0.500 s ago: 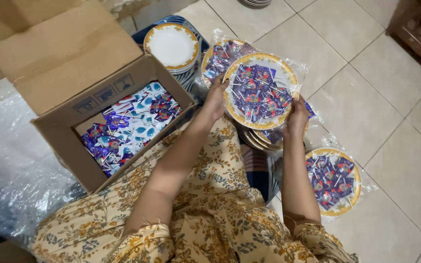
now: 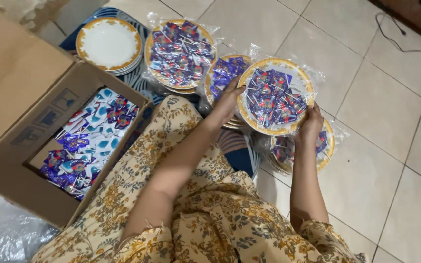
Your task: Wrapping decorative plates in plastic and packing them into a box with candy packets.
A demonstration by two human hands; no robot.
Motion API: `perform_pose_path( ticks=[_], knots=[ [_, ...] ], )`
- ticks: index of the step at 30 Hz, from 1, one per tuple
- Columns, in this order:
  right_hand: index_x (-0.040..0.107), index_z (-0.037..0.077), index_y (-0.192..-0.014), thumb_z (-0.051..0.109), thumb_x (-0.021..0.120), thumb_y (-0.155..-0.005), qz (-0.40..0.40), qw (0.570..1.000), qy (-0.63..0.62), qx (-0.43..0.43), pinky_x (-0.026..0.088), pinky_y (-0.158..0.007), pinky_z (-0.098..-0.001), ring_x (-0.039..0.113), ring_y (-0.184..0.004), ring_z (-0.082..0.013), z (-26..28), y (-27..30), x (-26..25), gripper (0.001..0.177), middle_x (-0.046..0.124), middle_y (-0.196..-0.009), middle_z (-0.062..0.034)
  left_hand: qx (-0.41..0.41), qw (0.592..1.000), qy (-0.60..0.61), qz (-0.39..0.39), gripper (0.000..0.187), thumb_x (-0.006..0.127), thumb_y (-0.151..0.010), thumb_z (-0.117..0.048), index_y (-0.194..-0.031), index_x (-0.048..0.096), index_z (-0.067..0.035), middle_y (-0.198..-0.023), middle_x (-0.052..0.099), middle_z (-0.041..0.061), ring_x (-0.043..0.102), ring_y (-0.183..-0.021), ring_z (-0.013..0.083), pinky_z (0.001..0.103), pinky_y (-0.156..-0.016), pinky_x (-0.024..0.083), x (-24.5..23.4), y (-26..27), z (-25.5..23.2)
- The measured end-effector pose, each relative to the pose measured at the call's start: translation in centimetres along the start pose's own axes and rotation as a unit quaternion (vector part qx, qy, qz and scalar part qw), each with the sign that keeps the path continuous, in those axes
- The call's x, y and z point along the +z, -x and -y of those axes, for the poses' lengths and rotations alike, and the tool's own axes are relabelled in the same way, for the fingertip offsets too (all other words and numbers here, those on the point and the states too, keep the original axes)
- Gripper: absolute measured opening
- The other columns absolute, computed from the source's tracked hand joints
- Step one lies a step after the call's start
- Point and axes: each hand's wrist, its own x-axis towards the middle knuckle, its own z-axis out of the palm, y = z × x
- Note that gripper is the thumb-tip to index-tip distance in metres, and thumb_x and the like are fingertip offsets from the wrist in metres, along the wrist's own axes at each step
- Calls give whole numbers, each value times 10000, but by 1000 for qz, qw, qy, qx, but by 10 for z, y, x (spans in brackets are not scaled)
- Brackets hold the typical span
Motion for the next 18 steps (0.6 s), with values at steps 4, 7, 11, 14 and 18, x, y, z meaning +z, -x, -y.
perform_pose_path(
  ticks=[4, 7, 11, 14, 18],
  knots=[
    [612, 45, -1355, 111, 476, -976, -49, 999, 11, -7, 493, -1070, -449, 690, -1127, -299, 11, 30, -47, 409, 686, -1200, -207, -12, 999, -6, 41, 656, 615, -989, -89, -1591, 357, -51, -1538, 387, 306, 350, -1461, 432, 508, -1228, 281, 41, 28, 11],
    [621, 27, -1329, 116, 487, -970, -76, 997, -12, -12, 505, -1052, -469, 694, -1100, -302, 18, 45, -67, 394, 689, -1169, -213, -19, 996, -24, 88, 675, 611, -973, -53, -1594, 347, -44, -1562, 379, 269, 335, -1480, 390, 486, -1230, 284, 43, 32, 38],
    [634, 52, -1337, 97, 495, -958, -134, 989, 65, -14, 518, -1034, -460, 693, -1124, -307, 52, 84, -64, 406, 690, -1174, -216, -14, 965, -190, 179, 700, 602, -968, -64, -1604, 313, -16, -1644, 278, 273, 227, -1543, 375, 465, -1273, 186, 47, 48, 50],
    [636, 62, -1347, 71, 499, -954, -158, 982, 99, -22, 508, -1036, -463, 683, -1143, -311, 32, 84, -90, 416, 680, -1191, -226, -4, 926, -304, 224, 759, 627, -931, -54, -1615, 299, -35, -1669, 237, 244, 211, -1550, 360, 470, -1278, 170, 59, 71, 19],
    [591, 29, -1386, 28, 488, -966, -184, 979, 78, -41, 492, -1040, -480, 653, -1163, -341, 34, 97, -79, 433, 638, -1213, -264, 45, 863, -436, 251, 780, 626, -900, -40, -1609, 303, -41, -1666, 239, 246, 251, -1540, 366, 483, -1282, 199, 50, 52, 49]
  ],
)
